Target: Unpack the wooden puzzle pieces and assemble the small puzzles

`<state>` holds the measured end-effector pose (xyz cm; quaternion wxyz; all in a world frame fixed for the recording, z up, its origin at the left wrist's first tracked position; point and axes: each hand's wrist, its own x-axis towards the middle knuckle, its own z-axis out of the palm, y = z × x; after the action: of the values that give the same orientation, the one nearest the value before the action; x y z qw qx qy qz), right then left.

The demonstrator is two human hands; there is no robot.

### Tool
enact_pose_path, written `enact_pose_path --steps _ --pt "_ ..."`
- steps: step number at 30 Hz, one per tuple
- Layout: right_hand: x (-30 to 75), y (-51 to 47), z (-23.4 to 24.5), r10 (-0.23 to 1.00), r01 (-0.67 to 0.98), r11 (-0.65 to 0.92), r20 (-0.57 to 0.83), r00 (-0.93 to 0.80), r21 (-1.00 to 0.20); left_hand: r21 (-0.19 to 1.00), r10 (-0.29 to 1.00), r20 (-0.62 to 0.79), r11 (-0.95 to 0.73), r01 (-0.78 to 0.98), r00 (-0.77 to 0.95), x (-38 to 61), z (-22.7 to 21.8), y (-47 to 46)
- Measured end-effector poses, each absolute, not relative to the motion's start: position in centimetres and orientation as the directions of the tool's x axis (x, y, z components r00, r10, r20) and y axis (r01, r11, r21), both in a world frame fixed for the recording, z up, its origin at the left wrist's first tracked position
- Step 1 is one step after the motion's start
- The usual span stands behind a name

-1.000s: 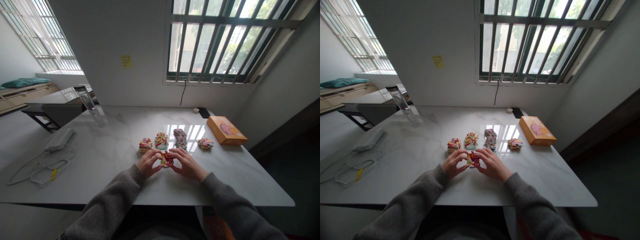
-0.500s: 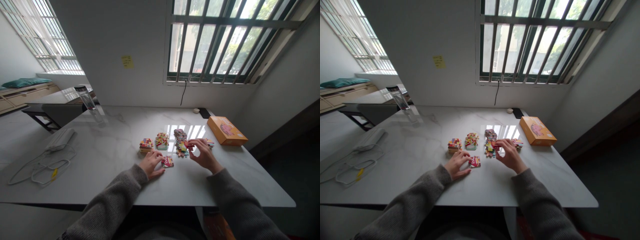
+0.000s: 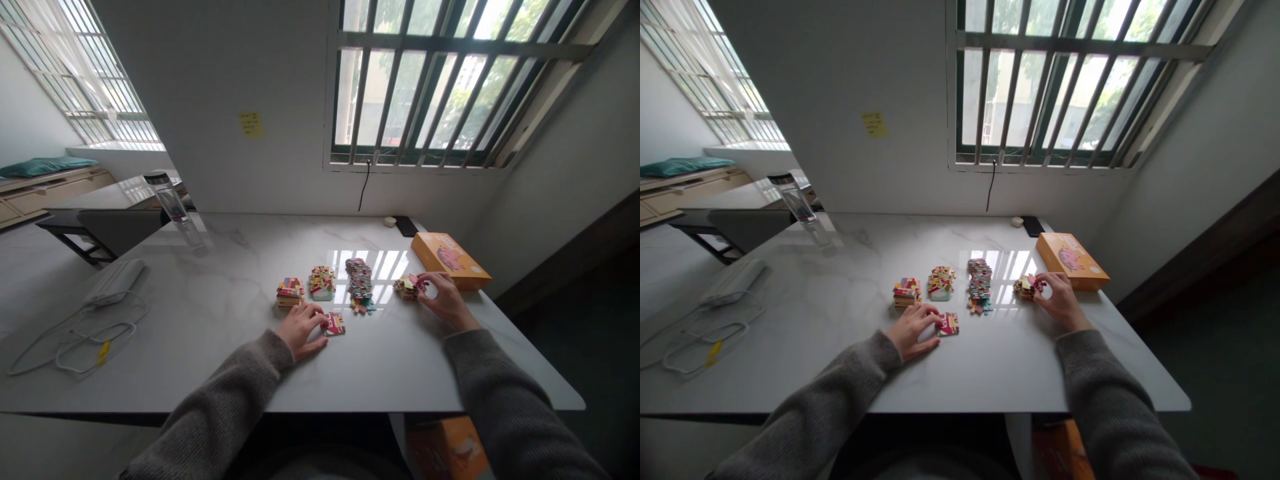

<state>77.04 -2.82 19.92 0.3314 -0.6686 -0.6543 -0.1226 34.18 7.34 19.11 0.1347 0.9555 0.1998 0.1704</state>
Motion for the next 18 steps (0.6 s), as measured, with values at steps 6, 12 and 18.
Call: enact_pose_path --steps 6,12,18 --pt "76.0 -3.2 20.6 0.786 0.962 0.103 0.614 0.078 -0.253 0.303 0.405 0.326 -0.901 0.311 0.854 34.4 19.0 7.4" --pt "69.7 -2.6 22.3 0.747 0.937 0.272 0.662 -0.062 -0.220 0.300 0.411 0.368 -0.902 0.312 0.834 35.2 18.3 7.6" --pt "62.1 -2.3 22.6 0.790 0.846 0.471 0.547 -0.278 -0.249 0.326 0.370 0.500 -0.918 0.225 0.783 35.3 18.6 7.3"
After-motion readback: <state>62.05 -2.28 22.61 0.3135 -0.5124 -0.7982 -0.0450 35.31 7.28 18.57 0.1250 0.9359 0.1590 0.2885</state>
